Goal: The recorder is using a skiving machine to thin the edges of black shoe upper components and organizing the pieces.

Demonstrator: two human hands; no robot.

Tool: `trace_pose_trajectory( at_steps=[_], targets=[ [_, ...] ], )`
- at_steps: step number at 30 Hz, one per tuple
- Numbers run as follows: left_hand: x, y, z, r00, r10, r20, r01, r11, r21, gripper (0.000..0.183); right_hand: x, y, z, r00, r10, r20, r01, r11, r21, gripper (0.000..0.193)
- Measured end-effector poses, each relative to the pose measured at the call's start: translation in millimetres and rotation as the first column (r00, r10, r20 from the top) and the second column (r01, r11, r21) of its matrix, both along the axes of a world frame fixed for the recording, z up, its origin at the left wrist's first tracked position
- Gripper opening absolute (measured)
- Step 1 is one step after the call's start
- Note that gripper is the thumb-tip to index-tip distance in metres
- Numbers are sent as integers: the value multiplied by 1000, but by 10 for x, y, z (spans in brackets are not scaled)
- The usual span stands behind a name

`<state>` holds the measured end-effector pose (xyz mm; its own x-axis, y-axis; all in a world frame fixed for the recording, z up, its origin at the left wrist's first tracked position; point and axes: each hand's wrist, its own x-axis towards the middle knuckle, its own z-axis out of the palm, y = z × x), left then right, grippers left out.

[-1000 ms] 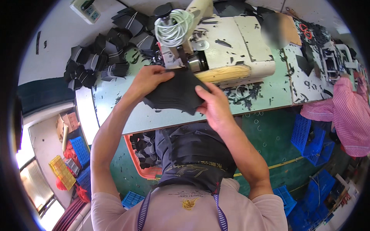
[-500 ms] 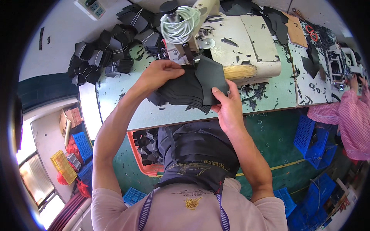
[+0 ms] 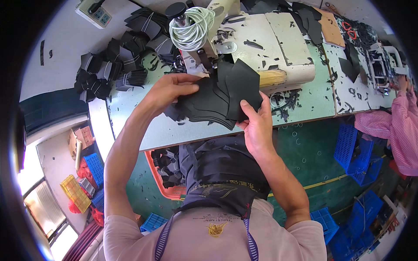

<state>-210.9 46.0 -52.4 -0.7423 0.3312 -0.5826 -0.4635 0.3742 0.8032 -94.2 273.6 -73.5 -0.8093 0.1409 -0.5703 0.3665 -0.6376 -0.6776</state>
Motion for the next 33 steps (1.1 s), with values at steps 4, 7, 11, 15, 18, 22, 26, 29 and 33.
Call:
trace_pose_trajectory(
  at_steps=[4, 7, 11, 15, 18, 22, 26, 29, 33],
  targets=[
    [-10, -33, 3, 999, 0, 34, 4, 992, -126, 39, -13, -99, 34, 999, -40, -6, 39, 999, -30, 48],
    [-101, 65, 91, 994, -105, -36, 90, 949, -303, 42, -31, -96, 28, 999, -35, -10, 34, 999, -33, 48],
    [-52, 216, 212, 999, -43, -29, 40, 996, -80, 41, -20, 51, 15, 1000, -24, -13, 25, 1000, 7, 40],
    [-28, -96, -61, 999, -35, 7, 36, 990, -135, 41, -4, -45, -17, 999, -10, -34, 9, 1000, -8, 46],
    [-121, 45, 71, 993, -113, -46, 94, 949, -302, 39, -44, -82, -7, 1000, -19, -17, 18, 999, -48, 45],
    [-123, 275, 81, 990, -104, -100, 68, 947, -314, 39, -59, 63, -16, 999, -44, -17, 44, 999, -2, 47],
    [-40, 29, 35, 1000, -18, 13, 19, 996, -91, 41, -12, 32, -50, 999, -2, -33, 3, 1000, 24, 47],
    [-70, 21, 77, 999, -24, 24, 29, 978, -206, 40, -37, -73, -27, 998, -62, 21, 63, 998, -14, 46],
    [-115, 153, 138, 973, -213, -88, 160, 900, -406, 43, -55, 0, 9, 997, -73, -19, 73, 997, -21, 46]
  ],
)
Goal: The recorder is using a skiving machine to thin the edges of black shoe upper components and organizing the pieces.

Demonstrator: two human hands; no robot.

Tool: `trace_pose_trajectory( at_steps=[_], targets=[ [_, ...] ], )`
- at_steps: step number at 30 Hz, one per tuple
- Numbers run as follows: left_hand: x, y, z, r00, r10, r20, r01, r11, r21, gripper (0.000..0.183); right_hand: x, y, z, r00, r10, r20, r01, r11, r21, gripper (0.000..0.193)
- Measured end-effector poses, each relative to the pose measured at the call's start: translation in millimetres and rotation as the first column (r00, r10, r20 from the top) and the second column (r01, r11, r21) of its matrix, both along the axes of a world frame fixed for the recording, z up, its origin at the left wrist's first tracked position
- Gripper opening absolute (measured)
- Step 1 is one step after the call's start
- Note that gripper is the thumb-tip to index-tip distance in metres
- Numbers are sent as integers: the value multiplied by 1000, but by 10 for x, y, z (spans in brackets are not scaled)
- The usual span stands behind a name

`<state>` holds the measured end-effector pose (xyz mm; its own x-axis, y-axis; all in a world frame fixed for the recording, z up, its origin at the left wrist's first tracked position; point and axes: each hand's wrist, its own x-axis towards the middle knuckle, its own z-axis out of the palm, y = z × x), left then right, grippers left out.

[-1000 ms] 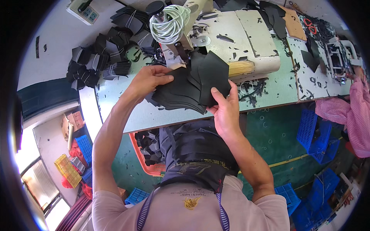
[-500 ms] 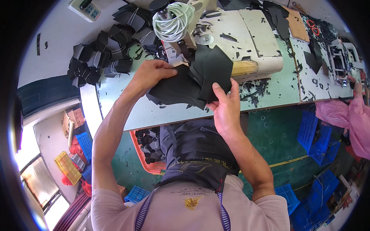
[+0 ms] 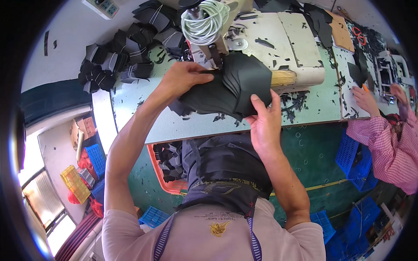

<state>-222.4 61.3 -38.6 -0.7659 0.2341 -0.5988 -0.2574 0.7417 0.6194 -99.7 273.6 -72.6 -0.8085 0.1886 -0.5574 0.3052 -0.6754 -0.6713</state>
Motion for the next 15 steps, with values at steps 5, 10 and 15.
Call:
trace_pose_trajectory(
  at_steps=[5, 10, 15],
  targets=[
    [44, -152, -79, 992, 103, 69, -117, 963, 244, 40, 17, -27, -33, 1000, 14, -1, -14, 999, 33, 46],
    [-34, -16, -16, 1000, 8, 5, -8, 999, -35, 40, 19, 11, -74, 1000, -7, -22, 7, 1000, -17, 42],
    [25, -143, -164, 993, 111, 27, -115, 963, 242, 37, 27, 10, -38, 999, 13, -35, -13, 1000, 13, 41]
  ],
)
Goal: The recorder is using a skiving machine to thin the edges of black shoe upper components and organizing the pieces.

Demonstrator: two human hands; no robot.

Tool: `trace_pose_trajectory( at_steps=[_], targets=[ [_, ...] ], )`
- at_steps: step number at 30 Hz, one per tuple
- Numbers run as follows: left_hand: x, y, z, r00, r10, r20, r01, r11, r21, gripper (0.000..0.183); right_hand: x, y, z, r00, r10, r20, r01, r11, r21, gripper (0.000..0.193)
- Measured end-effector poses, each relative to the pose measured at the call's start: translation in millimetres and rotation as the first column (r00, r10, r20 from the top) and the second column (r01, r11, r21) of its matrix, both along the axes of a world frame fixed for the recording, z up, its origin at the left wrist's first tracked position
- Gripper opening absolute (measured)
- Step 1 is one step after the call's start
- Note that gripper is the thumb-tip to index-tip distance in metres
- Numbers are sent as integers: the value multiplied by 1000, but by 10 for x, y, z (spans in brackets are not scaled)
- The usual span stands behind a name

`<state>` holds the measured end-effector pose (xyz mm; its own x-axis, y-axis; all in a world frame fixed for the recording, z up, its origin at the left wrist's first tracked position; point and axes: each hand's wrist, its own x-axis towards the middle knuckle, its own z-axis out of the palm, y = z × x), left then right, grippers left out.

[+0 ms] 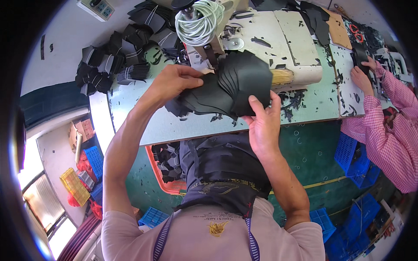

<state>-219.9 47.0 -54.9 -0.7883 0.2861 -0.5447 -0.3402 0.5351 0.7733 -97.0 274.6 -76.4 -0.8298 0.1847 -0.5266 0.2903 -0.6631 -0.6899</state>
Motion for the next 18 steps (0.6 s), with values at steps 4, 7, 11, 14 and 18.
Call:
trace_pose_trajectory(
  at_steps=[4, 7, 11, 14, 18],
  targets=[
    [-81, 159, 100, 989, -102, -109, 75, 970, -230, 35, -37, -54, 38, 998, -42, 38, 43, 999, -25, 34],
    [-66, 225, 109, 995, -80, -65, 70, 988, -141, 38, -9, 91, 9, 997, -75, -14, 75, 997, -27, 33],
    [-6, 13, 105, 1000, -26, 16, 26, 999, -34, 38, -4, -2, 17, 999, -34, 0, 34, 999, 17, 38],
    [-80, 130, 99, 979, -164, -117, 126, 953, -276, 39, -19, -16, 12, 998, -64, -4, 64, 998, -11, 37],
    [-45, 192, 159, 997, -66, -46, 63, 995, -81, 40, -6, 131, -32, 996, -87, -28, 87, 996, -23, 35]
  ],
)
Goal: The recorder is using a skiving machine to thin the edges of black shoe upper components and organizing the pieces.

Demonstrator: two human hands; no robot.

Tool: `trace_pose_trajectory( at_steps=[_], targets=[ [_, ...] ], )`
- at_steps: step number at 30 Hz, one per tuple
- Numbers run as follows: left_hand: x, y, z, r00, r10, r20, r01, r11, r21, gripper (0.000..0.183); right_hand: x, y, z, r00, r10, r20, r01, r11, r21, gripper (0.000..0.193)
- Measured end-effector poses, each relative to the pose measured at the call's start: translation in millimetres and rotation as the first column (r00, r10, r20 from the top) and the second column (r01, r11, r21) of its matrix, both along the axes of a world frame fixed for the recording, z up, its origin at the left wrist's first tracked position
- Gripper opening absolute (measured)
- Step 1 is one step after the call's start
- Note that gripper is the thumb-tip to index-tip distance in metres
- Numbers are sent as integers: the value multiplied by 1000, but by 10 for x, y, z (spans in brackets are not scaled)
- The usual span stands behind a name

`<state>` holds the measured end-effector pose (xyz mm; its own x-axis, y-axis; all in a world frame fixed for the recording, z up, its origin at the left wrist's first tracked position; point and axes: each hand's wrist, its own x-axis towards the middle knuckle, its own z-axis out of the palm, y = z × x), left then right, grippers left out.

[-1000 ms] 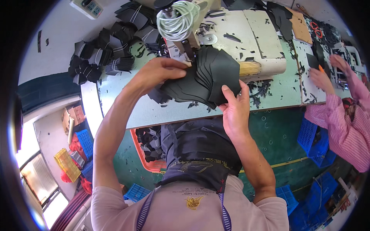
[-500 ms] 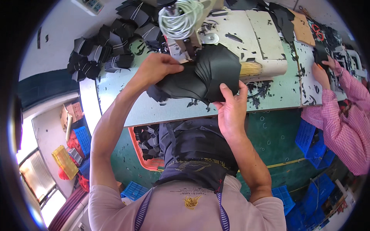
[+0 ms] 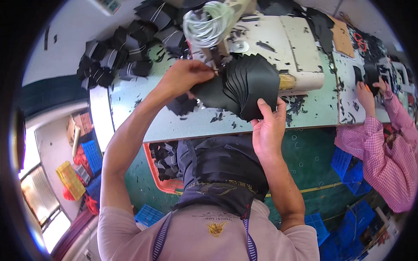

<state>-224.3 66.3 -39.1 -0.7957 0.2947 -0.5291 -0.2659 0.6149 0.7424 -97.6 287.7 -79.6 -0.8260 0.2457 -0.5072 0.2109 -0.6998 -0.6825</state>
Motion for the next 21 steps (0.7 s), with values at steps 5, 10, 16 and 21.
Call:
trace_pose_trajectory(
  at_steps=[5, 10, 16, 21],
  targets=[
    [117, -128, -31, 991, 76, 110, -83, 994, 67, 38, 18, -67, 45, 999, -29, -15, 29, 1000, 4, 37],
    [4, 86, -127, 994, 105, -28, -104, 993, 50, 20, -25, -13, 82, 996, 48, -72, -50, 998, -39, 32],
    [656, -11, -324, 966, 81, 245, -162, 929, 333, 38, 161, 4, 99, 992, 69, -108, -63, 996, 59, 44],
    [1405, 251, -261, 969, 232, 84, -239, 798, 553, 67, 561, -447, 74, 863, 485, -143, -347, 775, 528, 55]
  ],
)
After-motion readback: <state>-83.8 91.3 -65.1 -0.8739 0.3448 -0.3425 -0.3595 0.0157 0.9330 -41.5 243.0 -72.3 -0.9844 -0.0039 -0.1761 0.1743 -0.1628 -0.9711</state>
